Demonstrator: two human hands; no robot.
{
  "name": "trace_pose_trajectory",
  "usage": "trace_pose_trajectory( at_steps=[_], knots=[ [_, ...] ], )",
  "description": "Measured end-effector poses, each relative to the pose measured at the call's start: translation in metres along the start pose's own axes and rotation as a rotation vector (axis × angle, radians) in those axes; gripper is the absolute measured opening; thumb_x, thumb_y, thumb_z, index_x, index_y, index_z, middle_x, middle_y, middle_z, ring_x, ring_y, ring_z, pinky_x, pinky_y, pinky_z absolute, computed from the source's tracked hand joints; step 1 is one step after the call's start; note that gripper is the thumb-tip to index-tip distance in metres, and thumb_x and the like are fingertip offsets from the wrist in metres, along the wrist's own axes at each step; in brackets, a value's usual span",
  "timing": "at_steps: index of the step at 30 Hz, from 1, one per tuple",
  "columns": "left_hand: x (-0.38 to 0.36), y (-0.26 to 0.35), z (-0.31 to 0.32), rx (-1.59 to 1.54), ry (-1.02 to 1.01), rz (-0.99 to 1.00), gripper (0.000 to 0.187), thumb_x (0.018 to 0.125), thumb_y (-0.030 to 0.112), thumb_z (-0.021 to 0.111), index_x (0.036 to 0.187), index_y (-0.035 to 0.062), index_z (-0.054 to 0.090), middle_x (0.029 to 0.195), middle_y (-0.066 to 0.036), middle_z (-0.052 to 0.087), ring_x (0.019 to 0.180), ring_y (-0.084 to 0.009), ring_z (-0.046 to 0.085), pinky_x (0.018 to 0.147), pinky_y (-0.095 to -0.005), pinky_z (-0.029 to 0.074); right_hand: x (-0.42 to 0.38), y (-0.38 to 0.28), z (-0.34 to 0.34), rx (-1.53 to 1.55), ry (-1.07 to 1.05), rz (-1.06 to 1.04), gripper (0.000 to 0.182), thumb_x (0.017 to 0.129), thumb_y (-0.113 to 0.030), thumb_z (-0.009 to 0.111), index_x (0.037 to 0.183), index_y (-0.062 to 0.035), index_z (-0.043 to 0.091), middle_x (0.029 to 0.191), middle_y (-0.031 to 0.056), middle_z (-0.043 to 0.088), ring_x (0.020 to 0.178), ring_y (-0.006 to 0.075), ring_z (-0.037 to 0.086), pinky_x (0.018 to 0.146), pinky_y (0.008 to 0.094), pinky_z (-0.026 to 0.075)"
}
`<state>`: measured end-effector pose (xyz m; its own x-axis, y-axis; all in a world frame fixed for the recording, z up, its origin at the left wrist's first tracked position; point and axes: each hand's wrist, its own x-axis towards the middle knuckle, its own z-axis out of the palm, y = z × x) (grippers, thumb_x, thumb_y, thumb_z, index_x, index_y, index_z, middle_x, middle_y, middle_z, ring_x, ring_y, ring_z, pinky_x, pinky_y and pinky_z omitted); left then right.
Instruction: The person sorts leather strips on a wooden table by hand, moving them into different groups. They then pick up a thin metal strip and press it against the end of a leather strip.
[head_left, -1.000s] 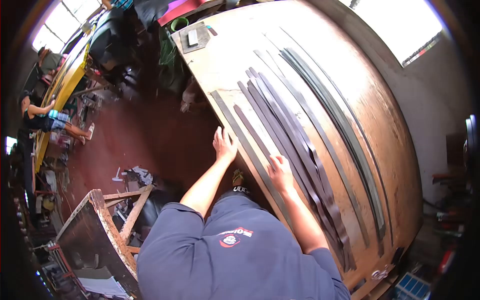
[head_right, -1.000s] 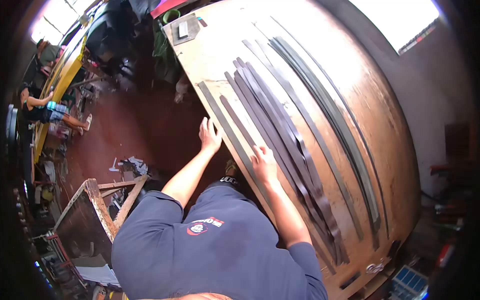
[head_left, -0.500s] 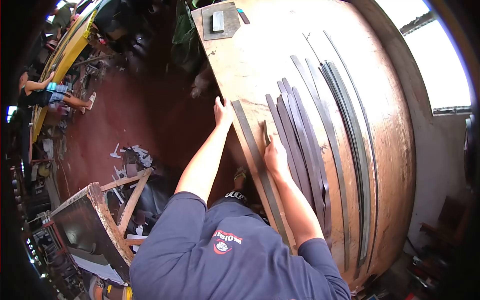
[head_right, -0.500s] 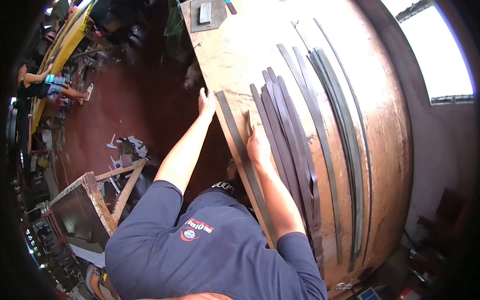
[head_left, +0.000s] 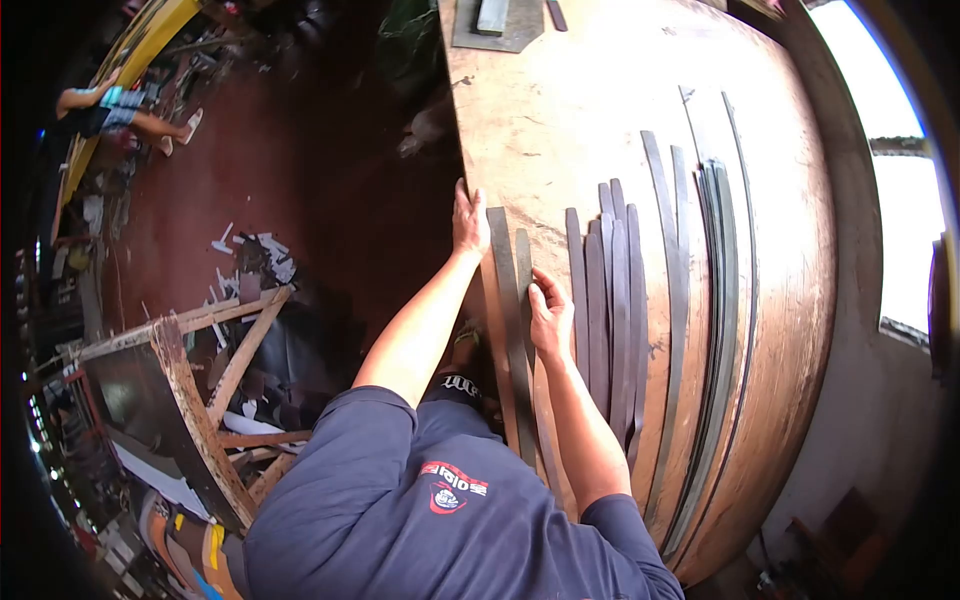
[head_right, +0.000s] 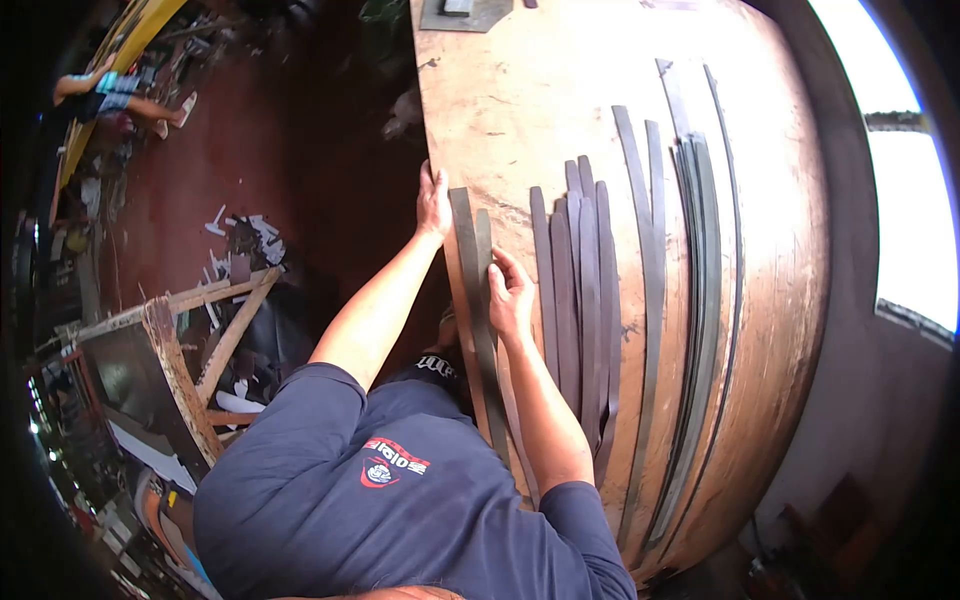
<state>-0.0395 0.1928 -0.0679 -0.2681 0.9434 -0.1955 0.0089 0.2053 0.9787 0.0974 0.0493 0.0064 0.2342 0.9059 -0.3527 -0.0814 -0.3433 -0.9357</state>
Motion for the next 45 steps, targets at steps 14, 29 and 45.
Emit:
trace_pose_trajectory(
  at_steps=[14,29,45],
  knots=[
    [-0.003,-0.002,0.000,0.067,0.052,0.003,0.056,0.098,0.034,0.047,0.144,0.0056,0.031,0.134,-0.019,0.051,0.125,-0.0273,0.049,0.103,-0.0336,0.038,0.022,-0.009,0.030,-0.014,-0.046,-0.016,0.027,0.093,-0.006,0.058,0.120,0.0006,0.062,0.095,-0.0002,0.063,0.083,0.0058,0.054,0.077,0.0201,0.045],
    [-0.004,0.003,0.000,0.064,0.032,0.007,0.057,0.099,0.033,0.046,0.144,0.0026,0.029,0.135,-0.020,0.050,0.125,-0.0277,0.048,0.103,-0.0345,0.037,0.028,-0.008,0.033,-0.083,-0.046,0.003,0.027,0.092,-0.007,0.059,0.118,0.0011,0.063,0.092,0.0017,0.065,0.081,0.0067,0.055,0.075,0.0217,0.046],
    [-0.003,-0.002,-0.003,-0.009,-0.014,0.013,0.068,0.087,0.022,0.057,0.145,0.0014,0.027,0.139,-0.018,0.045,0.127,-0.0262,0.045,0.107,-0.0331,0.034,0.028,-0.006,0.032,-0.107,-0.050,0.008,0.026,0.094,-0.005,0.057,0.119,0.0017,0.063,0.100,0.0026,0.066,0.089,0.0067,0.057,0.080,0.0208,0.045]
  ],
)
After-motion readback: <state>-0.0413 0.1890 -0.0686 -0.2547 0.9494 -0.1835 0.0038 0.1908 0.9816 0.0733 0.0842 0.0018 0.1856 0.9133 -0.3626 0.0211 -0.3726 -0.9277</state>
